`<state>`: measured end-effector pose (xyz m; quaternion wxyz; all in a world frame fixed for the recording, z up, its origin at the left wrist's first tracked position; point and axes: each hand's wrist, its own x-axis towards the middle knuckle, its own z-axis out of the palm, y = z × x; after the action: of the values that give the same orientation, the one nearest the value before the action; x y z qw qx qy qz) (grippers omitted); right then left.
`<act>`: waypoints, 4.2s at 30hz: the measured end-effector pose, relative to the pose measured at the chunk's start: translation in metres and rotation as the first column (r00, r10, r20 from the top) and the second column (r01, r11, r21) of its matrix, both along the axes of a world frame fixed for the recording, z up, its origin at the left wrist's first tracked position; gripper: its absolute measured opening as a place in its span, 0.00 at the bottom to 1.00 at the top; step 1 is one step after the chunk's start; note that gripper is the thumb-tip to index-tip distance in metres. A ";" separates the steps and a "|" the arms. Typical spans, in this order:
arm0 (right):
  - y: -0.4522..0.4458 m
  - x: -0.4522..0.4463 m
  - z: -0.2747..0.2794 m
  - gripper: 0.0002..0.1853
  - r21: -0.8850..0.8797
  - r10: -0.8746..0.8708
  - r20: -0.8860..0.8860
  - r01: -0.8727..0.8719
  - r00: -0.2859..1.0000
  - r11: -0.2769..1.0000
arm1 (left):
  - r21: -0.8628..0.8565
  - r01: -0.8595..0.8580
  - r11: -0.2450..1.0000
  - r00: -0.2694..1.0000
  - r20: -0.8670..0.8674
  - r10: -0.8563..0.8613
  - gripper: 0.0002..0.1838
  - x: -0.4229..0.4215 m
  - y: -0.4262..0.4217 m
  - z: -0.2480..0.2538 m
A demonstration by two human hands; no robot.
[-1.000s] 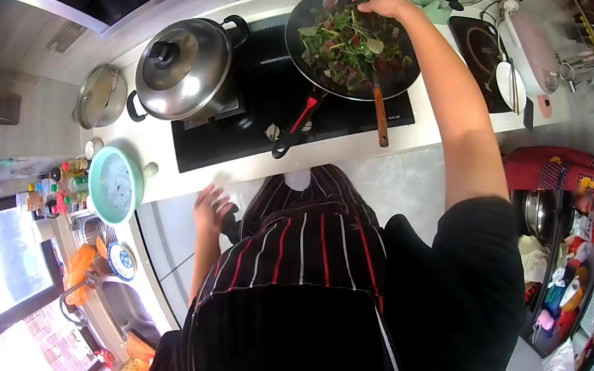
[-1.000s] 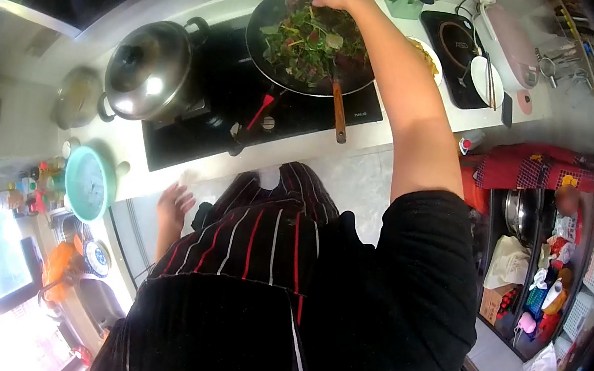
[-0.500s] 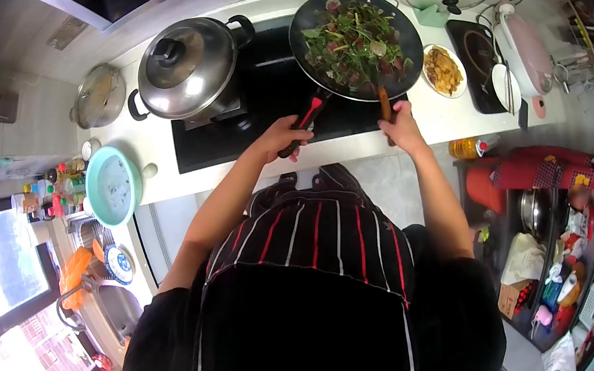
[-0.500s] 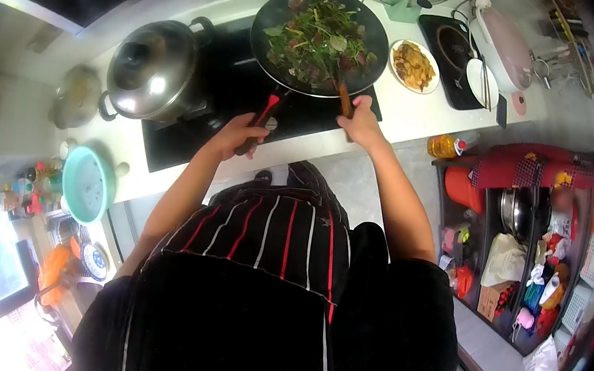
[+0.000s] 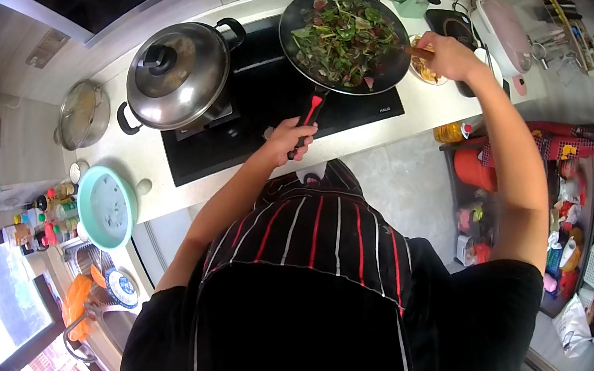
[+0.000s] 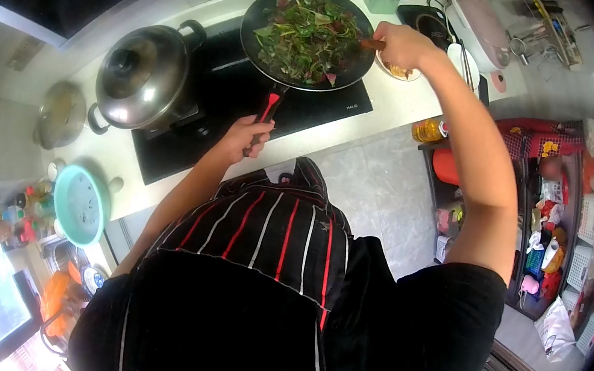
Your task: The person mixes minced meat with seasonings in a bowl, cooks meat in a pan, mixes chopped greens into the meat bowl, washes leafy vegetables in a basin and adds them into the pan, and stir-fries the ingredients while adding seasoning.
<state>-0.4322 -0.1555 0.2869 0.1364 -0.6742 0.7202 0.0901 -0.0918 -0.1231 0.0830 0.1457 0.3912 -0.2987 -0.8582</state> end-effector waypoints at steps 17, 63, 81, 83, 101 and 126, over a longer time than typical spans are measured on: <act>0.042 0.032 0.037 0.16 -0.226 0.005 -0.352 -0.091 0.936 0.970 | 0.019 0.023 1.000 0.999 0.034 -0.024 0.09 0.000 -0.001 0.006; 0.066 0.010 -0.110 0.19 -0.127 -0.324 0.286 0.371 0.902 0.920 | -0.054 0.053 0.997 0.972 0.231 -0.039 0.09 0.015 -0.021 0.027; 0.061 -0.042 -0.041 0.19 -0.065 -0.214 0.493 0.281 0.843 0.957 | -0.076 0.057 0.996 0.963 0.267 -0.034 0.08 0.017 -0.026 0.033; 0.050 -0.071 -0.015 0.18 0.110 -0.405 0.558 0.420 0.724 0.901 | -0.073 0.045 0.996 0.959 0.284 -0.023 0.09 0.018 -0.026 0.033; 0.018 -0.070 -0.015 0.20 0.288 -0.383 0.579 0.259 0.720 0.922 | -0.047 0.054 0.997 0.963 0.267 -0.039 0.11 0.019 -0.030 0.031; 0.049 0.001 -0.063 0.14 -0.115 -0.145 0.031 0.148 0.989 0.982 | -0.053 0.083 0.995 0.962 0.265 -0.066 0.07 0.022 -0.033 0.034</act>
<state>-0.4312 -0.1067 0.2236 0.1111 -0.6273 0.7702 0.0298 -0.0703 -0.1561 0.1167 0.0847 0.4852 -0.3572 -0.7936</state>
